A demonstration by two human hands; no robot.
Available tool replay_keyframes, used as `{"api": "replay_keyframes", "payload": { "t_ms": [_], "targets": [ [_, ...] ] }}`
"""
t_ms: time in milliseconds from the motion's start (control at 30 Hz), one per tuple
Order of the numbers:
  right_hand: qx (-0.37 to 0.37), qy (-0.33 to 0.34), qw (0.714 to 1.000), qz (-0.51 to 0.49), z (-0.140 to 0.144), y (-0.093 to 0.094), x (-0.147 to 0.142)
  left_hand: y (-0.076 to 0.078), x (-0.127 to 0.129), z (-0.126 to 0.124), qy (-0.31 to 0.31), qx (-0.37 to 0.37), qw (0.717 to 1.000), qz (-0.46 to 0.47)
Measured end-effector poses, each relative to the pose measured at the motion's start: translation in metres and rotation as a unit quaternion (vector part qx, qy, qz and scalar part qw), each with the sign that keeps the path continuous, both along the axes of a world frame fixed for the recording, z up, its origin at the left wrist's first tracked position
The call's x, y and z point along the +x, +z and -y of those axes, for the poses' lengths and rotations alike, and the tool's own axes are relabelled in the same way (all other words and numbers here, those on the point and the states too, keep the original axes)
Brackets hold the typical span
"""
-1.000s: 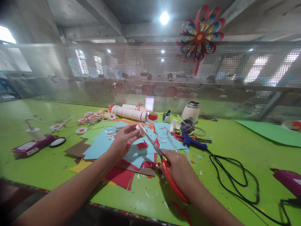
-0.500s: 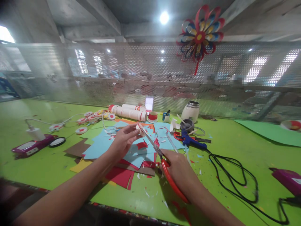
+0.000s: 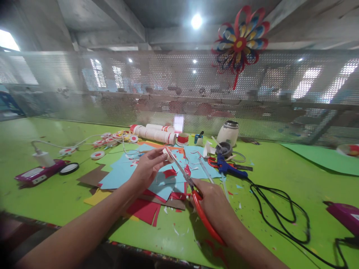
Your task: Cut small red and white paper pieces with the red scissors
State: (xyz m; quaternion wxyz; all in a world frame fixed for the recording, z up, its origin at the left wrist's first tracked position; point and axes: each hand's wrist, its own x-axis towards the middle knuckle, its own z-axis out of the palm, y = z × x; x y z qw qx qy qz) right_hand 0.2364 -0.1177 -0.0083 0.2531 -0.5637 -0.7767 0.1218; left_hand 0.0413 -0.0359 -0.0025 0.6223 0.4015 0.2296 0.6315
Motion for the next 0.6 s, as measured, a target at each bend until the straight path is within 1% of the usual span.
{"api": "replay_keyframes", "payload": {
  "t_ms": [200,367,467,600],
  "targets": [
    [-0.014,-0.009,1.000,0.006,0.0007,0.0043,-0.0025,0.0008,0.0008,0.0015,0.007,0.004,1.000,0.000],
    [-0.003,-0.008,1.000,0.018,0.0007,0.0054,-0.0015,0.0005,0.0010,0.0022,0.003,0.001,1.000,-0.001],
    [0.003,-0.001,1.000,0.009,0.0005,0.0060,-0.0005,0.0000,0.0014,0.0020,-0.002,-0.001,1.000,0.002],
    [-0.004,-0.002,1.000,0.012,0.0005,0.0053,-0.0003,-0.0003,0.0023,0.0023,0.002,-0.004,1.000,0.001]
  ]
}}
